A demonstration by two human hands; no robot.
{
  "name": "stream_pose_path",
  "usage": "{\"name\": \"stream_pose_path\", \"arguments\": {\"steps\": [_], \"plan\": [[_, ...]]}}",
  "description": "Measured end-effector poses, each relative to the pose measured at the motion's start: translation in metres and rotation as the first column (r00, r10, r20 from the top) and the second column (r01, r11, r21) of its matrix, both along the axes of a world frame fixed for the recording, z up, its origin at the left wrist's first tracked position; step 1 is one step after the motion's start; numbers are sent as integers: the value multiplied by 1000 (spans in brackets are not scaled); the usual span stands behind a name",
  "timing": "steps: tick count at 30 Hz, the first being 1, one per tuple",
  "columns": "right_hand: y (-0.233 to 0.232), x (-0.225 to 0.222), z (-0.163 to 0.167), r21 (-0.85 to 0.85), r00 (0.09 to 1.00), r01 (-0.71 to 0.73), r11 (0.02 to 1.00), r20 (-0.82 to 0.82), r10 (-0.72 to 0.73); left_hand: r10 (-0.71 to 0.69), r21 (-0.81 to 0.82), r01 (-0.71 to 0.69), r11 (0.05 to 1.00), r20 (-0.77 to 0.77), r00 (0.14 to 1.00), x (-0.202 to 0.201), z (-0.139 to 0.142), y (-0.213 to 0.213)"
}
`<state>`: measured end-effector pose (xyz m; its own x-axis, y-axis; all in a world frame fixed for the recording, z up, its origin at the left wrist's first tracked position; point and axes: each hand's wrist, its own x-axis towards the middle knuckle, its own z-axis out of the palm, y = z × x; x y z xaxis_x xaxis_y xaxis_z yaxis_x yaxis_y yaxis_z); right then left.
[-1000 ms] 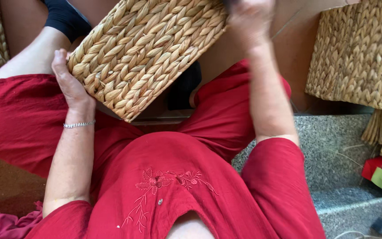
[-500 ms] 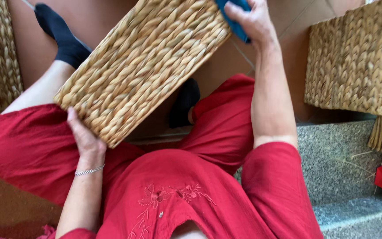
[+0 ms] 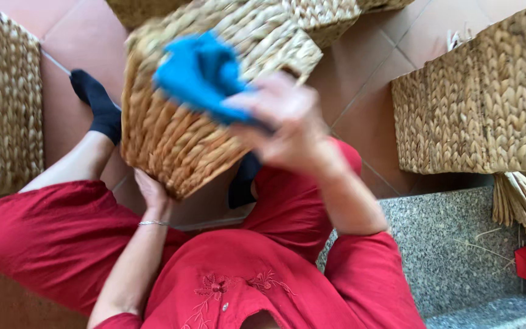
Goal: The person sits on the floor and wipes woven water-hyacinth storage baskets one at a time with a blue cloth, turning each basket to clean its sides, top and handle cutouts, then sets it aside and picks up the next basket.
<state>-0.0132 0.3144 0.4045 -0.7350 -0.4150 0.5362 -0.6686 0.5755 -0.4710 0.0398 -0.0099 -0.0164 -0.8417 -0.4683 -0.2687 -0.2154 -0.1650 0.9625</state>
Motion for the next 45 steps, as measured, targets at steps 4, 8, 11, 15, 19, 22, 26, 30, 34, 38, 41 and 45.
{"name": "stream_pose_path", "arguments": {"steps": [4,8,11,15,19,22,26,30,34,38,41,45], "plan": [[-38,28,-11,18,999,32,999,-44,-31,1,349,-31,937,85,996,-4,31,-11],[-40,31,-27,100,994,70,993,-85,-61,-78,-49,68,997,-271,959,-35,154,-33],[-26,4,-43,158,980,193,968,-88,-180,-278,-69,281,957,-496,823,-68,244,-36],[-1,-46,-62,184,909,406,895,-188,-373,-467,-136,457,879,-435,770,-89,294,-10],[-7,-60,-53,248,780,626,739,-184,-598,-401,-151,375,915,-466,789,-88,293,16],[-55,-19,-33,164,967,214,963,-176,-185,-341,-92,340,936,-481,808,-83,291,18],[-117,38,-23,101,964,-34,994,-259,60,-490,-485,223,846,-537,687,-65,296,-3],[-99,-19,-50,168,978,47,985,-210,-11,-288,-57,297,953,-465,837,-46,292,-16],[-36,-93,-82,249,892,446,860,-198,-406,-243,97,321,942,-465,852,-34,287,-26],[-40,-84,-69,404,842,535,742,-182,-508,-213,83,280,956,-459,862,-30,282,-24],[-100,-12,-48,233,957,50,971,-289,20,-210,12,240,971,-443,872,-34,278,-22],[-141,71,-39,172,961,-192,966,-167,221,-337,-290,219,932,-460,822,-38,273,-31]]}}
